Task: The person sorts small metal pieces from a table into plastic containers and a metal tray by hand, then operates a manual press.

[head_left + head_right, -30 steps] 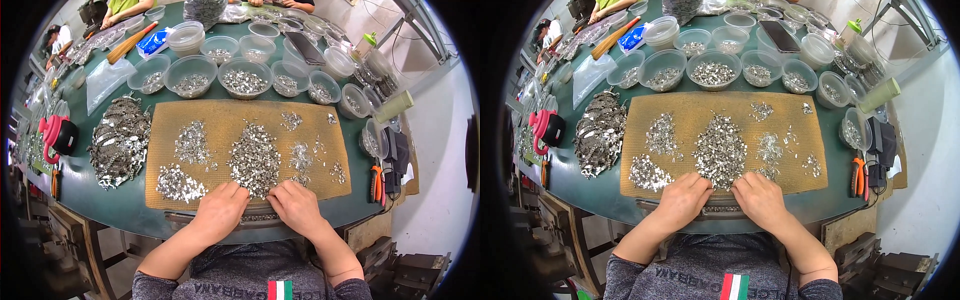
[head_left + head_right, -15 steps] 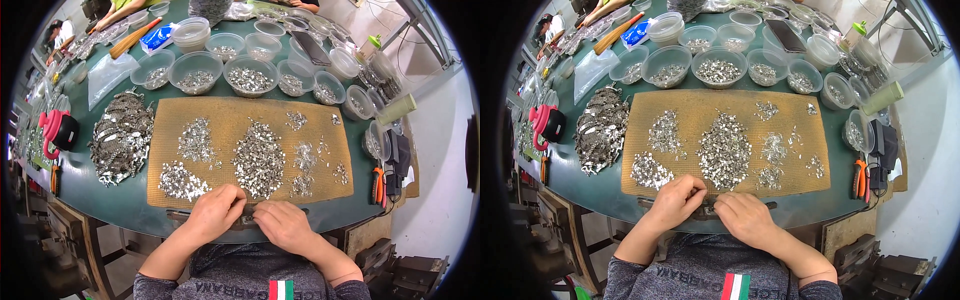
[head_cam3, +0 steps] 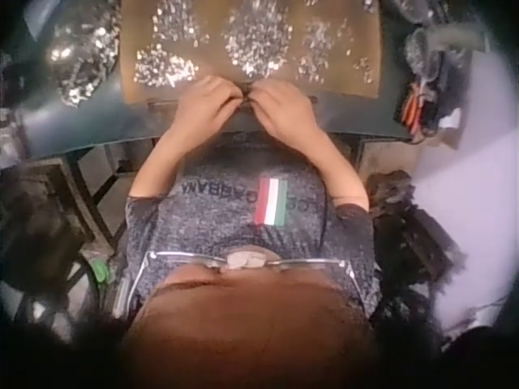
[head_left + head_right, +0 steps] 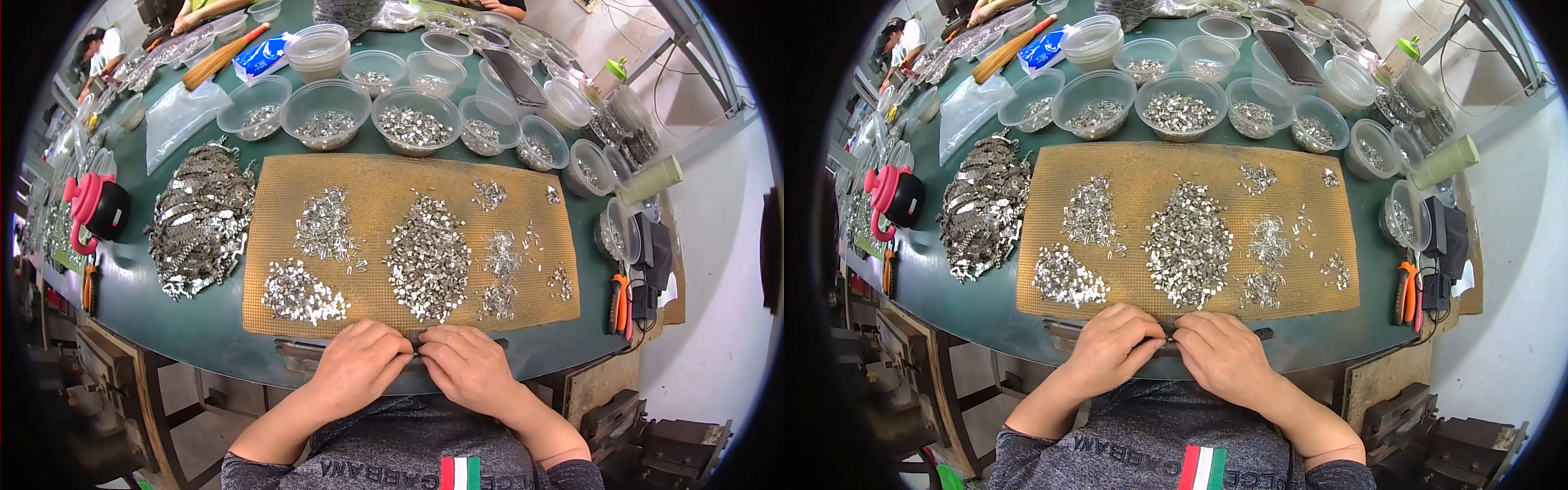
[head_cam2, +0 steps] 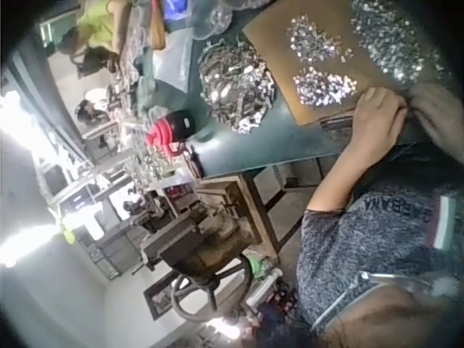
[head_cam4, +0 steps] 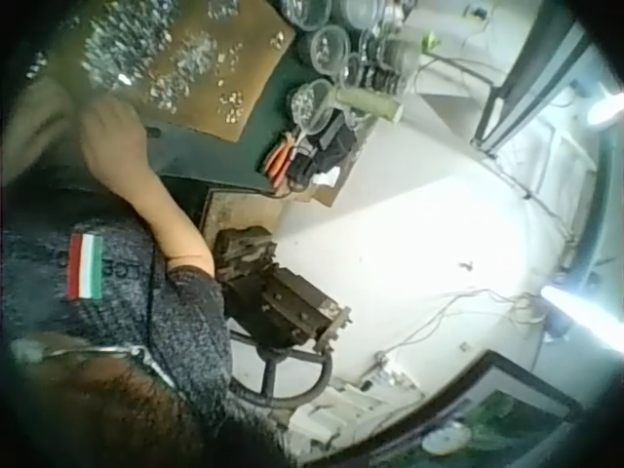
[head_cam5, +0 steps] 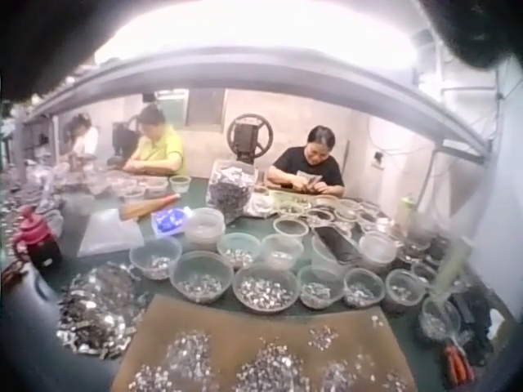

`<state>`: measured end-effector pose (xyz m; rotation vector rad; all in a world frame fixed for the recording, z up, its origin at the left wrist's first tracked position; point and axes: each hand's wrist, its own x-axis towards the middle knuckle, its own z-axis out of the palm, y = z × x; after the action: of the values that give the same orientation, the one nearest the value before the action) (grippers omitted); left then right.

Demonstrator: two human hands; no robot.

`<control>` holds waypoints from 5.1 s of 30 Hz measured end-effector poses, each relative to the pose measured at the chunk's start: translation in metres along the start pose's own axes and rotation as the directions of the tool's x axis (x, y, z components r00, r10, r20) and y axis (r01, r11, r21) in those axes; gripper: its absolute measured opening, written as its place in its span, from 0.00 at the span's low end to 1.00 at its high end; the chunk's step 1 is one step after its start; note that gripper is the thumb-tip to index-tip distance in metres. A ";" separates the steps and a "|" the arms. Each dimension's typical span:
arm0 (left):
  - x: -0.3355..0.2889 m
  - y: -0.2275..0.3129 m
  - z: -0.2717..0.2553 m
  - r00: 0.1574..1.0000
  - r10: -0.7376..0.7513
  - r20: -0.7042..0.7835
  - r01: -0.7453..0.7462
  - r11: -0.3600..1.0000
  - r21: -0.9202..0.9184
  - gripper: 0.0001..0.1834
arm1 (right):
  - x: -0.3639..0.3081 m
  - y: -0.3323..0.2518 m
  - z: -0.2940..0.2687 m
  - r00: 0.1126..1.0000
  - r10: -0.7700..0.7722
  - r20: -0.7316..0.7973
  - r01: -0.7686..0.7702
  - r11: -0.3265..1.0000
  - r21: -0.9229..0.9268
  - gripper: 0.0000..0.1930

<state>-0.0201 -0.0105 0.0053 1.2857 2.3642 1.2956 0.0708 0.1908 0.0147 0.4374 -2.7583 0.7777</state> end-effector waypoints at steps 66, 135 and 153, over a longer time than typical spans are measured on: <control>0.001 0.001 0.015 0.994 0.055 -0.093 -0.044 0.992 0.116 0.08 | -0.030 0.024 -0.022 0.948 0.262 -0.183 -0.234 0.959 0.159 0.06; 0.015 0.043 0.037 0.980 0.190 0.065 -0.198 0.857 0.476 0.27 | -0.112 0.054 -0.062 0.945 0.268 -0.186 -0.252 0.962 0.108 0.10; -0.043 0.022 0.032 0.976 0.214 -0.045 -0.192 0.937 0.293 0.24 | -0.135 0.019 -0.042 0.903 0.425 0.060 -0.424 0.858 0.289 0.32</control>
<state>0.0362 -0.0166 -0.0085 1.6285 2.6072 1.0954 0.1955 0.2584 -0.0007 -0.1421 -2.7703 1.3033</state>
